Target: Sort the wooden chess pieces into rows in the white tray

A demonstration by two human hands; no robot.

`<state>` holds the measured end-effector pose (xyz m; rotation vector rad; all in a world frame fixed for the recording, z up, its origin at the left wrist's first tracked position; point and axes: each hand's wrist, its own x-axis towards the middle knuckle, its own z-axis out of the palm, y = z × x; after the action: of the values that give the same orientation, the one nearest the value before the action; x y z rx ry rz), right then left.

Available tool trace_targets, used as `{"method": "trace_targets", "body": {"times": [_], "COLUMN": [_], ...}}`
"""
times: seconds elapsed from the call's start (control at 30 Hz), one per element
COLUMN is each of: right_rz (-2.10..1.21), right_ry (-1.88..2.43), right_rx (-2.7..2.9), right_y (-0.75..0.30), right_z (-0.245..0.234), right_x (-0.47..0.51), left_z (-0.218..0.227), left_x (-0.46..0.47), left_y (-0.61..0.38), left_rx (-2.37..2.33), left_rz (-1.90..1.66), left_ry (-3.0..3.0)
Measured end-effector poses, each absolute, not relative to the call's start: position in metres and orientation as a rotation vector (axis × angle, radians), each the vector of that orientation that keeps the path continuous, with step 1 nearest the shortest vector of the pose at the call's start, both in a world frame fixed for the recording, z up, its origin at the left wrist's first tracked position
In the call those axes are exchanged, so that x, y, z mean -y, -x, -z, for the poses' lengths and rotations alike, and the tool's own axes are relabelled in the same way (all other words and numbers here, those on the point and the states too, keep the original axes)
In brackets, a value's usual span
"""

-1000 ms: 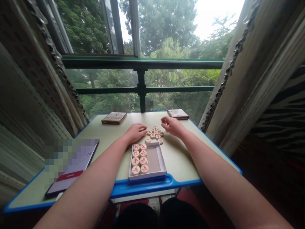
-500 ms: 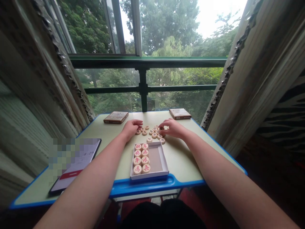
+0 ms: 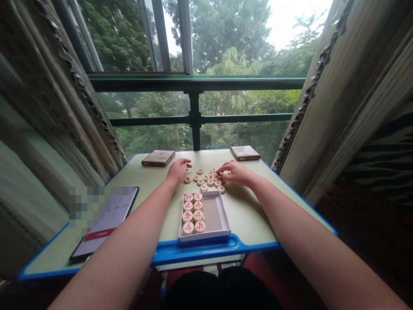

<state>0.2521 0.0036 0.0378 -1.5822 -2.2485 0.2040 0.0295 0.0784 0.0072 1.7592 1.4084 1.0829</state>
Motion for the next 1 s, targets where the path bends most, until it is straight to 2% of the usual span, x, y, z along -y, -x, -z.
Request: {"method": "trace_targets", "body": {"times": [0.1,0.23,0.53,0.77,1.0], "right_rz": [-0.189,-0.171,-0.170,-0.310,-0.220], "right_ry": [1.618,1.601,1.563,1.405,1.576], "right_rx": [2.238,2.226,2.216,2.368,2.210], "right_y": [-0.252,-0.253,-0.251,-0.243,-0.250], "right_z": [-0.038,-0.034,-0.029,-0.023,-0.021], "right_x": [-0.004,-0.006,-0.007,-0.009,-0.015], "left_z": [-0.008,-0.008,-0.005,-0.001,0.005], "left_x": [-0.078,-0.069,-0.069,-0.062,-0.069], "left_y": [-0.026,-0.027,-0.033,-0.040,-0.042], "left_rx": [-1.659,-1.651,-1.330,-1.131,-1.037], "left_rz": [-0.879,-0.574,-0.798,-0.607,-0.668], "left_ry": [-2.056,-2.313,-2.408,-2.523,-2.458]}}
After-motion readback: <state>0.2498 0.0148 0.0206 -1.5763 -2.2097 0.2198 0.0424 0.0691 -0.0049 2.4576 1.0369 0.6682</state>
